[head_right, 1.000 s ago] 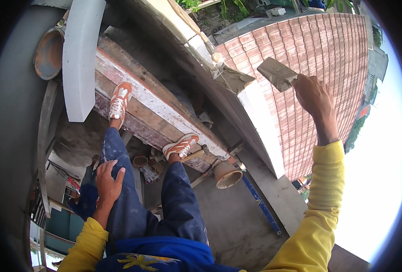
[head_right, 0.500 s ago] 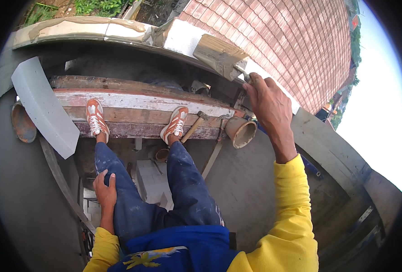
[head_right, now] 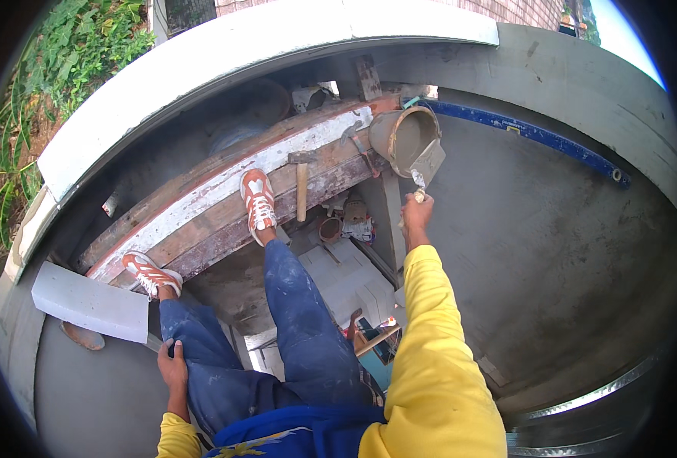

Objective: The person installs white curved tiles along a curved wall edge. They apply mortar with a trowel, place tiles, and tap them into position with a hammer. The person also uses a tape measure to check alignment.

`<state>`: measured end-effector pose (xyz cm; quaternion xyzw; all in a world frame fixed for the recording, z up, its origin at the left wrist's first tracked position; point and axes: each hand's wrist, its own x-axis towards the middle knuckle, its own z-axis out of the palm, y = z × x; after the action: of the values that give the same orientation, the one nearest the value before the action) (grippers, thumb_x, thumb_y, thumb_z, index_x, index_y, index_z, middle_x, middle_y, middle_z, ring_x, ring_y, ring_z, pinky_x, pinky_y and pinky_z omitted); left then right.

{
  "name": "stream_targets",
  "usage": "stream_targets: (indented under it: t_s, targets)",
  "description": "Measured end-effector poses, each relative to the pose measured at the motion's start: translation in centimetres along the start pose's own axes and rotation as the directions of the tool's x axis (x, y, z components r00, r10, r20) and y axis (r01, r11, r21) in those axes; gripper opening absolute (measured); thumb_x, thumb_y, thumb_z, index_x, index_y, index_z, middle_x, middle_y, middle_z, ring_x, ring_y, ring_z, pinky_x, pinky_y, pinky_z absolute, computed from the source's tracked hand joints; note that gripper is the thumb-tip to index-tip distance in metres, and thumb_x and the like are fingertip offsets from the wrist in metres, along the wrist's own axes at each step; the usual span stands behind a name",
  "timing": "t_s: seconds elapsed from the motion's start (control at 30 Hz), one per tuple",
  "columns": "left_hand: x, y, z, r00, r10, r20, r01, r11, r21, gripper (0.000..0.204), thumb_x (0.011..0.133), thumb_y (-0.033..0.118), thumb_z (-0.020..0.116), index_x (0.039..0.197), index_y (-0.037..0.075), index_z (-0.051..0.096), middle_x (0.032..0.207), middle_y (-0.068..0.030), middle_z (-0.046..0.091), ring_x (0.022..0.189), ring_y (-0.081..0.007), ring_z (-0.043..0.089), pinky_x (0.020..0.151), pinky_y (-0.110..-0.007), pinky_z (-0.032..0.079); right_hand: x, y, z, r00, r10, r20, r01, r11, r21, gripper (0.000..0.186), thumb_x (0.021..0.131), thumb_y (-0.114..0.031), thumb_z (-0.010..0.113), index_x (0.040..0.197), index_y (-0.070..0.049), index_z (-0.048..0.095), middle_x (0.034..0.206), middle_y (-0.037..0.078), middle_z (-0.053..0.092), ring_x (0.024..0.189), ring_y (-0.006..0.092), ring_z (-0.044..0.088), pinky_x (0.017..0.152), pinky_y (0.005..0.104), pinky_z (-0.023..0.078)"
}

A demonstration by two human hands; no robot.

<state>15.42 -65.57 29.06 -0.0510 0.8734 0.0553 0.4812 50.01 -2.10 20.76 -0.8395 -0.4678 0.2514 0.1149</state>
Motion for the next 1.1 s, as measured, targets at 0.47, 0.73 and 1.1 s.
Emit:
stream_targets:
  t_s: [0.47, 0.73, 1.1]
  targets:
    - [-0.2, 7.7, 1.9, 0.994, -0.086, 0.073, 0.057, 0.941, 0.335, 0.043, 0.1, 0.033, 0.069, 0.129, 0.002, 0.072, 0.13, -0.0237, 0.071, 0.127, -0.0424, 0.061, 0.112, -0.049, 0.045, 24.8, 5.4, 11.4, 0.921, 0.351, -0.166, -0.27, 0.886, 0.378, 0.051, 0.09, -0.014, 0.077, 0.13, 0.014, 0.066, 0.132, 0.025, 0.071, 0.115, 0.0354, 0.074, 0.093, 0.0446, 0.06]
    - [-0.7, 13.3, 2.2, 0.986, -0.164, 0.019, 0.143, 0.908, 0.394, 0.047, 0.1, 0.045, 0.067, 0.132, 0.011, 0.072, 0.14, -0.0158, 0.067, 0.137, -0.0367, 0.055, 0.116, -0.048, 0.045, 27.1, 7.6, 8.1, 0.986, -0.125, 0.108, 0.165, 0.75, -0.641, 0.054, 0.097, -0.039, 0.07, 0.129, 0.005, 0.07, 0.124, 0.019, 0.075, 0.108, 0.035, 0.074, 0.094, 0.0471, 0.055]
    - [0.9, 2.1, 2.6, 0.908, -0.206, 0.365, 0.153, 0.974, 0.168, 0.082, 0.099, 0.066, 0.06, 0.159, 0.011, 0.052, 0.178, -0.0218, 0.018, 0.165, -0.0392, 0.014, 0.133, -0.048, 0.017, -12.7, 0.2, -4.0, 0.341, 0.556, 0.758, 0.09, 0.784, -0.615, 0.07, 0.109, -0.051, 0.058, 0.164, -0.012, 0.038, 0.151, 0.016, 0.051, 0.116, 0.031, 0.068, 0.087, 0.0468, 0.063]
